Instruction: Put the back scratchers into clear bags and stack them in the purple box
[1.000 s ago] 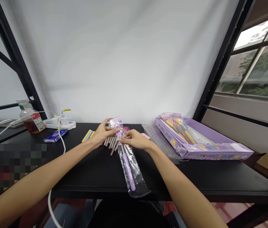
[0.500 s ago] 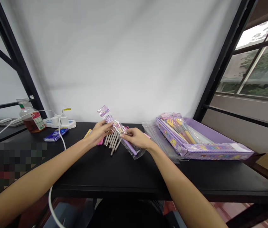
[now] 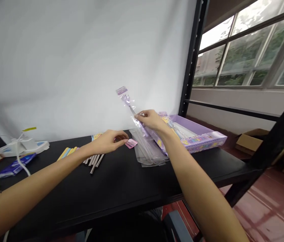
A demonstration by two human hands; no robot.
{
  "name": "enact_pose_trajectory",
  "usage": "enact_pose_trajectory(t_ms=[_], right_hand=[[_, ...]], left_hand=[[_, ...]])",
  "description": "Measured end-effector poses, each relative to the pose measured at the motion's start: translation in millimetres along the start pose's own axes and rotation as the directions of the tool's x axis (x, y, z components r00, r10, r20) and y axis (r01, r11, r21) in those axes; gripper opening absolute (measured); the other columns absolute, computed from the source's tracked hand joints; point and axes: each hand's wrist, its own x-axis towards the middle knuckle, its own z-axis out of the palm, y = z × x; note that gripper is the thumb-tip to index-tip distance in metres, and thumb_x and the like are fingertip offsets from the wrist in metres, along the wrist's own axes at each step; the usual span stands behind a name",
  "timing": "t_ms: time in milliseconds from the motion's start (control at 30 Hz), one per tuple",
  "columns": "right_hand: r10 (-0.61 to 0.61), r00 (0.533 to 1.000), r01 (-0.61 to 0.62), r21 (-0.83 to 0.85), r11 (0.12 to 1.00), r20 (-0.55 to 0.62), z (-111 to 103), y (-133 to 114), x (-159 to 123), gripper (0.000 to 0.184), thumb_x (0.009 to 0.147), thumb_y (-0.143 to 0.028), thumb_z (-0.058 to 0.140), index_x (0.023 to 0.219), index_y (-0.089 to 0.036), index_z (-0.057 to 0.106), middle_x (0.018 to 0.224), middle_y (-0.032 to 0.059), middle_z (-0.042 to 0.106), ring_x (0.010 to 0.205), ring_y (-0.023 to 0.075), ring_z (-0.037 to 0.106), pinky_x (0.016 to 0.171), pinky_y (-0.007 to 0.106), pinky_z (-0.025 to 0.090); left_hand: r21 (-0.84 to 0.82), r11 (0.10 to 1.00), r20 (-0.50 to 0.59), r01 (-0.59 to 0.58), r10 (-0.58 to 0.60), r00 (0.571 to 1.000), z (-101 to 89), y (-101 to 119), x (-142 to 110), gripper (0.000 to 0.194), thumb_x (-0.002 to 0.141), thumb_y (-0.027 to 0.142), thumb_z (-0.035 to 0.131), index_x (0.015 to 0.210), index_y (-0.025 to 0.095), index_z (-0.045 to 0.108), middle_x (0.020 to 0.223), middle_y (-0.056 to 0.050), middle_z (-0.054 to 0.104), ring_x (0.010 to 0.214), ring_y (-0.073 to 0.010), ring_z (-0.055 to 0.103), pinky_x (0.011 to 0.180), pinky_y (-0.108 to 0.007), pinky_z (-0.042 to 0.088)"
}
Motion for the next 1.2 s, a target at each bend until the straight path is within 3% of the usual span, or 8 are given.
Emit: enact_pose_trajectory(t_ms=[133, 233, 367, 533, 700, 833, 1000, 1200], right_hand=[[0.048, 0.959, -0.076, -0.088, 0.993, -0.28, -59.1, 25.2, 2.4, 0.036, 0.081, -0.033, 0.07, 0.109, -0.01, 0.072, 0.07, 0.003, 0.063, 0.055, 0.0123, 0.053, 0.057, 0.028, 0.044], [0.085, 0.929, -0.196, -0.285, 0.938, -0.36, -88.1, 50.8, -1.9, 0.05, 0.078, -0.031, 0.073, 0.122, -0.008, 0.067, 0.068, 0.0041, 0.066, 0.057, 0.016, 0.06, 0.063, 0.031, 0.049], [0.19, 0.946, -0.313, -0.585, 0.748, -0.263, -99.0, 82.2, -9.4, 0.053, 0.075, -0.03, 0.075, 0.123, -0.008, 0.067, 0.071, 0.0068, 0.071, 0.07, 0.0229, 0.068, 0.075, 0.034, 0.051], [0.105, 0.989, -0.148, -0.807, 0.571, -0.107, -93.9, 101.0, -13.4, 0.047, 0.072, -0.036, 0.077, 0.115, -0.016, 0.071, 0.082, 0.0077, 0.074, 0.081, 0.0267, 0.069, 0.077, 0.037, 0.051], [0.027, 0.995, -0.098, -0.867, 0.489, -0.097, -91.6, 88.4, -8.7, 0.036, 0.07, -0.032, 0.078, 0.104, -0.019, 0.075, 0.098, 0.0114, 0.074, 0.092, 0.0301, 0.068, 0.079, 0.038, 0.05], [-0.062, 0.993, -0.04, -0.785, 0.618, -0.099, -70.5, 50.2, -2.6, 0.026, 0.08, -0.034, 0.068, 0.098, -0.018, 0.076, 0.094, 0.0112, 0.075, 0.091, 0.0293, 0.068, 0.08, 0.039, 0.05], [-0.133, 0.978, 0.199, -0.543, 0.816, 0.158, -10.1, -9.2, 8.2, 0.02, 0.082, -0.034, 0.066, 0.092, -0.019, 0.075, 0.091, 0.0064, 0.075, 0.085, 0.0222, 0.068, 0.079, 0.032, 0.051], [-0.15, 0.923, 0.299, -0.413, 0.86, 0.354, 76.2, -36.2, 17.9, 0.018, 0.082, -0.031, 0.064, 0.089, -0.017, 0.074, 0.076, 0.0053, 0.072, 0.071, 0.018, 0.065, 0.067, 0.028, 0.045]], left_hand=[[0.188, 0.97, 0.029, -0.157, 0.154, 0.988, 33.3, 15.7, 39.2, 0.034, 0.092, 0.034, 0.055, 0.119, 0.019, 0.068, 0.113, -0.012, 0.071, 0.105, -0.0283, 0.065, 0.097, -0.039, 0.048], [0.268, 0.946, 0.043, -0.183, 0.178, 0.983, 57.3, 20.8, 64.4, 0.044, 0.095, 0.034, 0.049, 0.135, 0.018, 0.057, 0.135, -0.015, 0.059, 0.128, -0.0319, 0.052, 0.111, -0.046, 0.036], [0.281, 0.944, 0.083, -0.175, 0.158, 0.984, 84.6, 14.1, 87.5, 0.052, 0.096, 0.037, 0.047, 0.145, 0.019, 0.046, 0.151, -0.016, 0.045, 0.141, -0.0336, 0.038, 0.116, -0.051, 0.028], [0.231, 0.96, 0.111, -0.161, 0.139, 0.984, 95.0, -0.8, 87.5, 0.051, 0.095, 0.04, 0.048, 0.14, 0.017, 0.052, 0.149, -0.018, 0.048, 0.141, -0.0346, 0.038, 0.118, -0.051, 0.025], [0.271, 0.953, 0.128, -0.135, 0.104, 0.986, 59.6, -9.1, 62.0, 0.048, 0.093, 0.038, 0.052, 0.138, 0.02, 0.056, 0.146, -0.017, 0.05, 0.139, -0.0355, 0.042, 0.115, -0.051, 0.029], [0.328, 0.941, 0.129, -0.078, 0.037, 0.991, 13.7, -21.4, 32.7, 0.038, 0.091, 0.033, 0.052, 0.123, 0.019, 0.068, 0.132, -0.016, 0.061, 0.129, -0.034, 0.051, 0.109, -0.044, 0.037], [0.353, 0.932, -0.008, 0.085, -0.088, 0.996, -34.7, -37.0, -9.1, 0.031, 0.088, 0.033, 0.054, 0.107, 0.02, 0.075, 0.106, -0.011, 0.071, 0.094, -0.0259, 0.066, 0.085, -0.032, 0.047], [0.478, 0.802, -0.218, 0.358, -0.286, 0.933, -61.2, -55.9, -65.2, 0.032, 0.093, 0.038, 0.047, 0.09, 0.019, 0.072, 0.083, -0.008, 0.072, 0.073, -0.0223, 0.064, 0.065, -0.029, 0.042]])
